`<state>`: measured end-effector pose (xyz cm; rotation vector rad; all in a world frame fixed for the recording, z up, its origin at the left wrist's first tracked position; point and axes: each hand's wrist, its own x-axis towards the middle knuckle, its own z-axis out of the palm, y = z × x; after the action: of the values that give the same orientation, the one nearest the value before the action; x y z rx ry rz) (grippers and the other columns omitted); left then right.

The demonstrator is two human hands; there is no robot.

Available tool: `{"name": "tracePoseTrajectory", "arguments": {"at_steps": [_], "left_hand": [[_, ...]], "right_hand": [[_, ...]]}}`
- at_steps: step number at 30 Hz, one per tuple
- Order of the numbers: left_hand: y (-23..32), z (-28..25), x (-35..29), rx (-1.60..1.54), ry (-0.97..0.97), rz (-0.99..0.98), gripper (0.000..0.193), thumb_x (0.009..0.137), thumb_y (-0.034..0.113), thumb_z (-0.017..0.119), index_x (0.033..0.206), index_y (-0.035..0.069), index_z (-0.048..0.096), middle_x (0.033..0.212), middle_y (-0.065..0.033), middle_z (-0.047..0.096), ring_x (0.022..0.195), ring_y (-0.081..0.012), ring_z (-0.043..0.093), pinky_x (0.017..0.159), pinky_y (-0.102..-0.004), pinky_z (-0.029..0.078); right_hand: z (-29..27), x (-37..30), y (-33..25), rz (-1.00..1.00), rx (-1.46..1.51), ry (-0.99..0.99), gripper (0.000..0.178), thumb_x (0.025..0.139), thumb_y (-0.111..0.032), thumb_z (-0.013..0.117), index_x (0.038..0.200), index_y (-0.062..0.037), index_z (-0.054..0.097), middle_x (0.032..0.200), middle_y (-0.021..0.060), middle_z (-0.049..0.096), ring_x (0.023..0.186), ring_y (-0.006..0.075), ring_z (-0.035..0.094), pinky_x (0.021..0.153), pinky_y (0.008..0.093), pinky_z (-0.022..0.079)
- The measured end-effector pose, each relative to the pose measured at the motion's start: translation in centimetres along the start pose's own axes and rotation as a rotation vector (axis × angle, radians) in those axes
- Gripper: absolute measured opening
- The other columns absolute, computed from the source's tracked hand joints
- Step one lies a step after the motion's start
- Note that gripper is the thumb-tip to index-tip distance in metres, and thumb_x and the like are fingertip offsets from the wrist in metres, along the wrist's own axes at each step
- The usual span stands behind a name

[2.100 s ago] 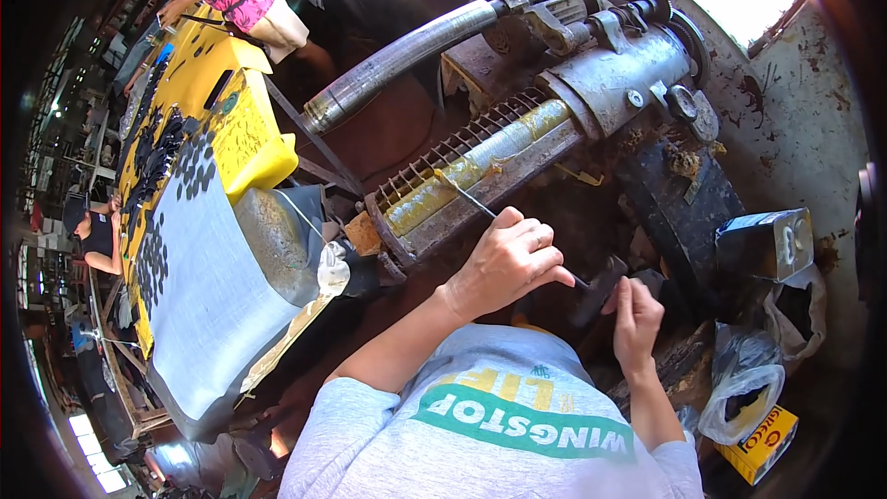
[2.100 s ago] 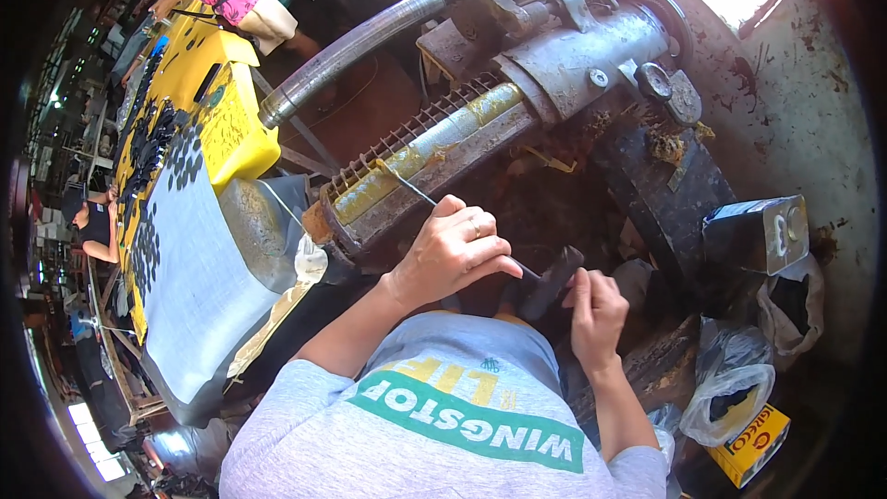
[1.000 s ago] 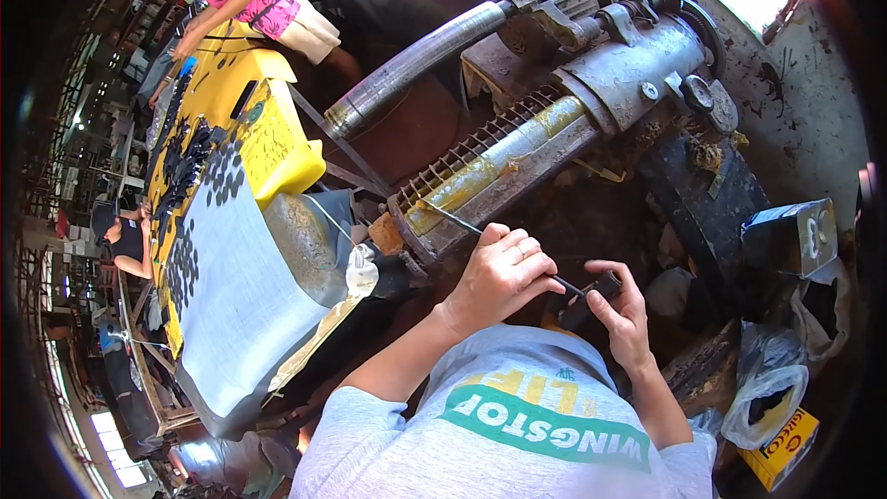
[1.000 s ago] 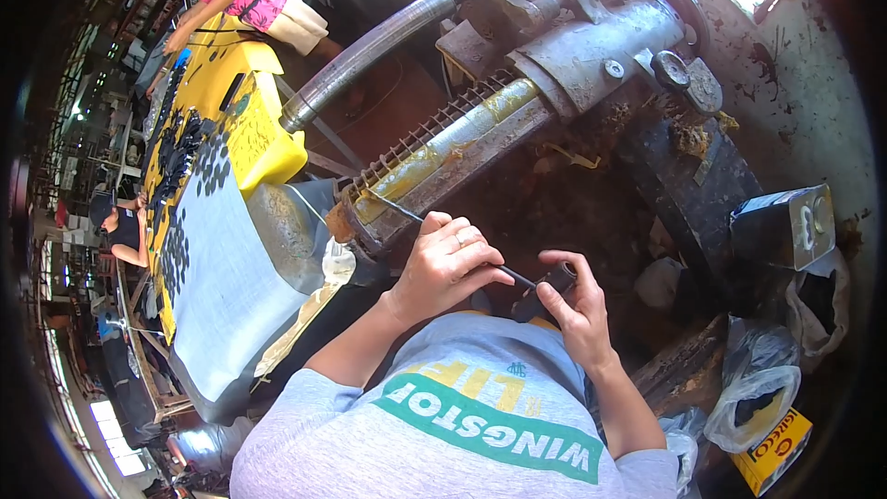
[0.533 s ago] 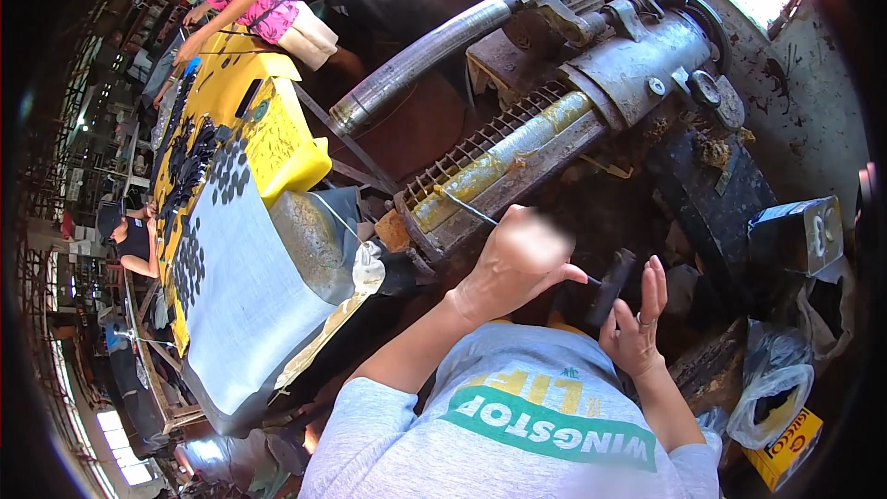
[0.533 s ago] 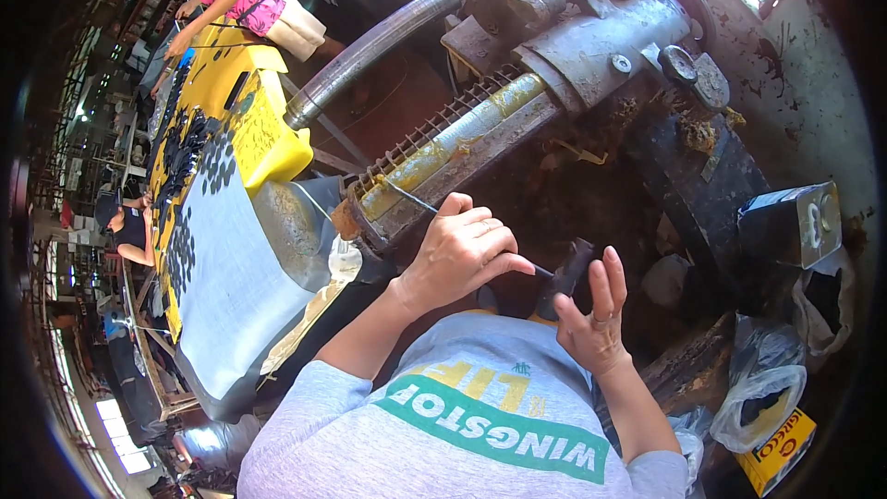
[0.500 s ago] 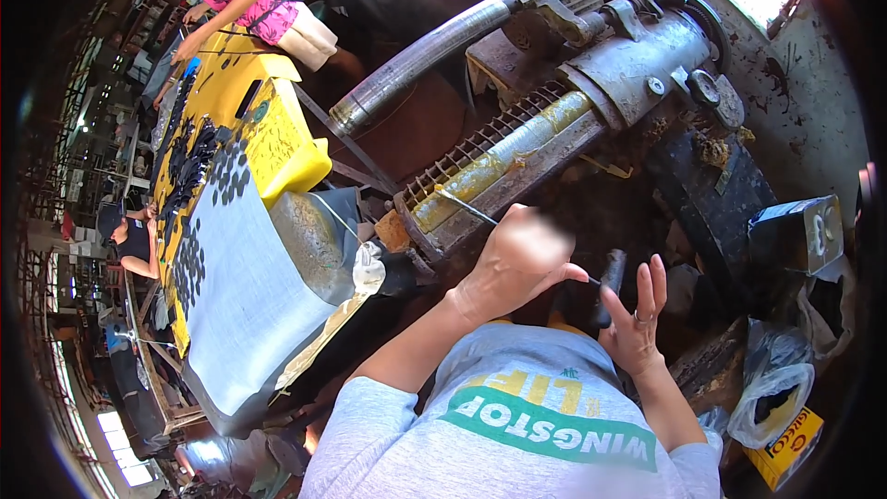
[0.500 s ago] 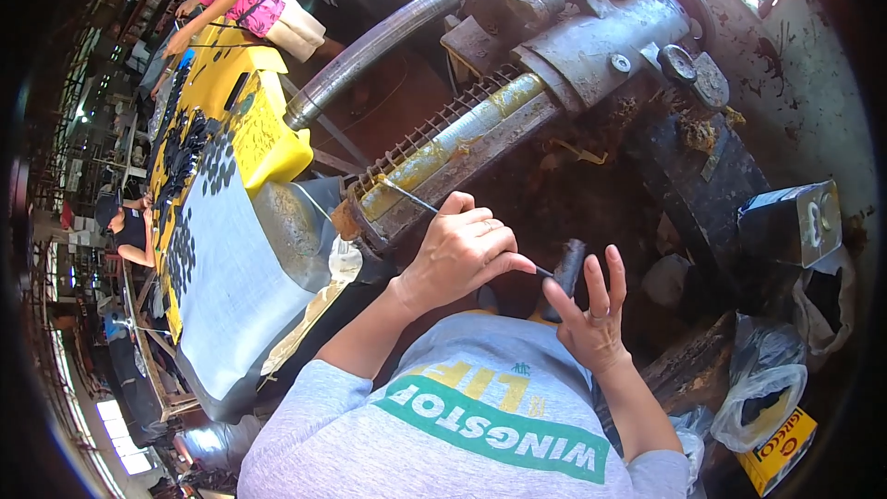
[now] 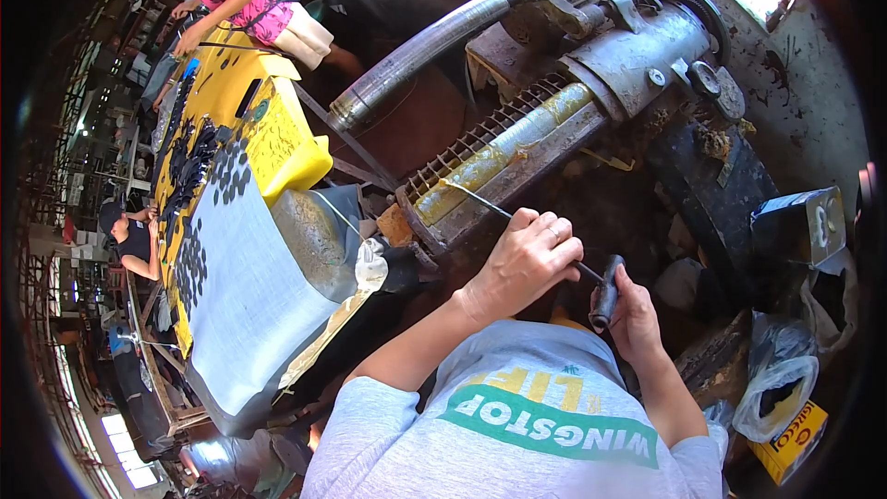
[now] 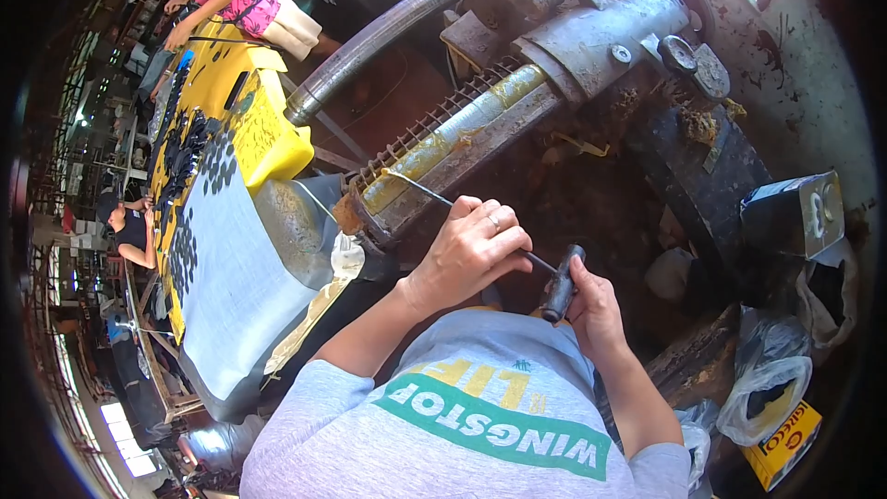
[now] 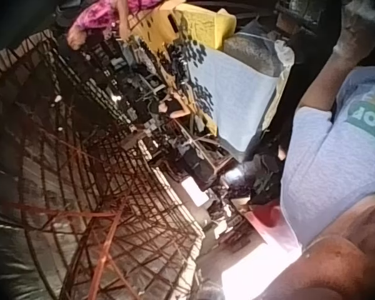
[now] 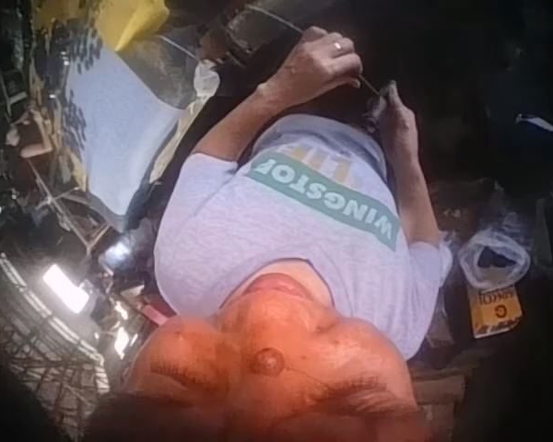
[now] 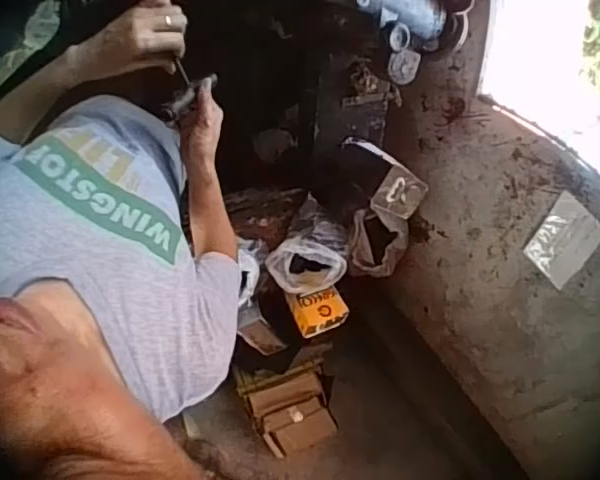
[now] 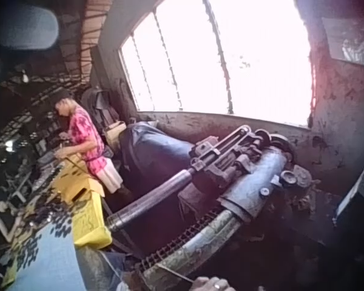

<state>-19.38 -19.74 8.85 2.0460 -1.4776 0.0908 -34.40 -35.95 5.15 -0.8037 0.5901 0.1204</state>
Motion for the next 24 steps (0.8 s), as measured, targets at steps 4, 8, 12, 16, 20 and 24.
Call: {"name": "tracePoseTrajectory", "arguments": {"at_steps": [4,8,12,16,20,24], "left_hand": [[-1.0,0.4,-0.1,-0.054,0.065,0.067,0.019,0.074,0.026,0.075,0.083,0.012,0.066,0.082,-0.0013,0.055,0.088,-0.0184,0.057,0.084,-0.0343,0.037],[-0.9,0.3,0.5,-0.015,0.079,0.112,0.019,0.078,0.028,0.073,0.079,0.011,0.065,0.079,-0.0019,0.055,0.083,-0.0183,0.057,0.081,-0.0343,0.037],[-1.0,-0.1,1.5,0.132,0.017,0.153,0.026,0.082,0.034,0.069,0.074,0.011,0.061,0.077,-0.0029,0.056,0.078,-0.0187,0.058,0.081,-0.0340,0.037],[-0.9,-0.6,2.4,0.162,-0.067,0.136,0.031,0.084,0.037,0.066,0.070,0.011,0.059,0.074,-0.0029,0.058,0.078,-0.0183,0.059,0.082,-0.0340,0.038],[-1.0,-0.7,2.6,0.115,-0.207,0.126,0.031,0.085,0.037,0.066,0.071,0.010,0.061,0.072,-0.0016,0.061,0.078,-0.0171,0.060,0.083,-0.0345,0.040],[-1.1,-0.5,2.4,0.083,-0.163,0.153,0.028,0.083,0.036,0.067,0.075,0.010,0.063,0.075,-0.0014,0.060,0.080,-0.0172,0.060,0.085,-0.0345,0.040]], "right_hand": [[-1.5,-0.4,-0.3,0.020,-0.034,-0.169,0.053,0.099,-0.046,0.047,0.080,0.0011,0.062,0.073,0.0077,0.064,0.060,0.0154,0.061,0.054,0.0280,0.048],[-2.5,-1.9,0.2,-0.531,-0.610,0.036,0.027,0.096,-0.023,0.056,0.086,0.0015,0.063,0.083,0.0120,0.063,0.070,0.0151,0.062,0.060,0.0279,0.049],[-1.4,-2.6,-0.4,-1.186,-1.190,0.245,0.030,0.081,0.004,0.065,0.109,-0.0028,0.059,0.123,0.0196,0.051,0.102,0.0269,0.058,0.084,0.0356,0.049],[-1.1,-1.6,0.1,-1.344,-1.574,0.153,0.049,0.073,0.009,0.064,0.118,-0.0100,0.059,0.138,0.0157,0.044,0.125,0.0396,0.043,0.102,0.0485,0.041],[-0.1,-0.5,-0.4,-1.265,-1.716,0.243,0.047,0.076,0.004,0.067,0.121,-0.0089,0.059,0.130,0.0131,0.054,0.120,0.0340,0.048,0.096,0.0445,0.042],[-0.5,0.5,0.1,-0.983,-1.165,0.072,0.036,0.089,-0.015,0.066,0.121,-0.0011,0.057,0.104,0.0109,0.068,0.093,0.0264,0.062,0.085,0.0354,0.046]]}}
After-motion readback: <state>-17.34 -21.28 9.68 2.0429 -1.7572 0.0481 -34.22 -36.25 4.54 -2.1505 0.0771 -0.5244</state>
